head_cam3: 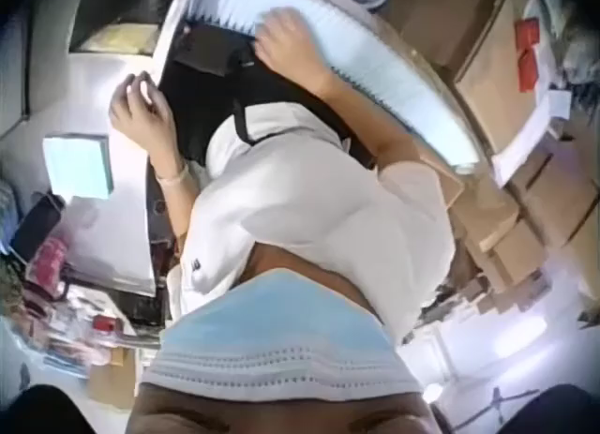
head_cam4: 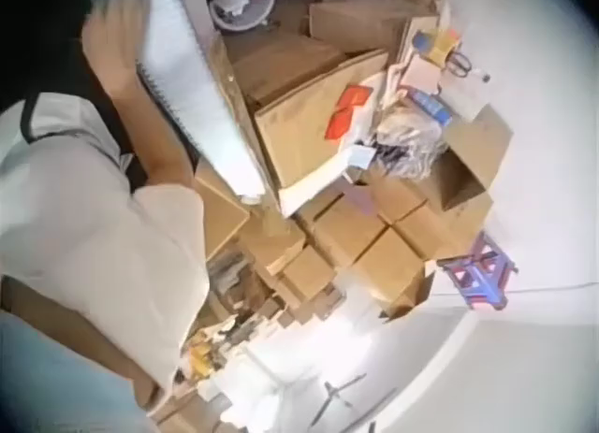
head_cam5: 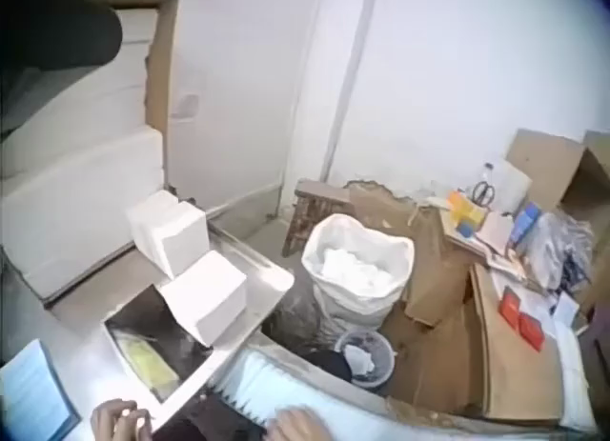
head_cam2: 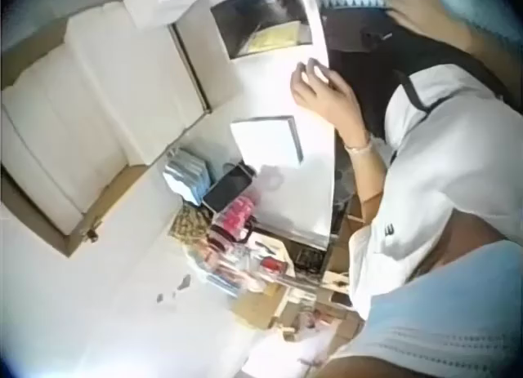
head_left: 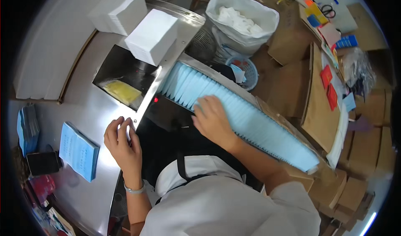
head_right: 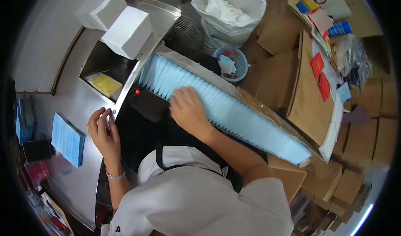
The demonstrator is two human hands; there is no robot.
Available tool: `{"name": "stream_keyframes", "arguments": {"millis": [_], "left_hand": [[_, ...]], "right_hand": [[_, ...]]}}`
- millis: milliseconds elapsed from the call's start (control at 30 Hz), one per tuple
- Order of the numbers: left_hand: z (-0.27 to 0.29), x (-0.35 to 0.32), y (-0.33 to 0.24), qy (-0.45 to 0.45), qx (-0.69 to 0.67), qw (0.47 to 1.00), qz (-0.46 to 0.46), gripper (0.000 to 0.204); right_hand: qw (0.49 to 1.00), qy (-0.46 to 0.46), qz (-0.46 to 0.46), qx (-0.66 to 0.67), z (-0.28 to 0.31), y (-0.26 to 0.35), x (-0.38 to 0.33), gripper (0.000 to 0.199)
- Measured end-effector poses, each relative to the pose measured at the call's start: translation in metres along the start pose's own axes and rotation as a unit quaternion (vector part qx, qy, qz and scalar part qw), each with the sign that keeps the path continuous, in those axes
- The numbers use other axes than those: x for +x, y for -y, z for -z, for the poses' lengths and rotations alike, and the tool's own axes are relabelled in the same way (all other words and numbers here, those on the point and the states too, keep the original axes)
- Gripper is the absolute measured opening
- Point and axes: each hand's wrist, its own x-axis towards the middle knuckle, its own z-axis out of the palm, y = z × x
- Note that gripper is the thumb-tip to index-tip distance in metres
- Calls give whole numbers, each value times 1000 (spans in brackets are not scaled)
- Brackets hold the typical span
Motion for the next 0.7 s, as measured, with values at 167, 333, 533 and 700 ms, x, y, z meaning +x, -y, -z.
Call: {"name": "stream_keyframes", "arguments": {"millis": [167,333,533,700], "left_hand": [[-1,-12,1,-17,-39,997,66,23],[-2,-6,2,-30,2,1000,-4,23],[-1,-10,3,-33,0,999,6,24],[-1,-8,-3,-35,11,999,3,26]], "right_hand": [[979,145,122,-78,-6,-11,22,5],[982,136,57,-118,16,-28,12,32],[958,185,-36,-215,59,-4,-6,74],[968,115,-69,-212,66,-2,-13,56]]}}
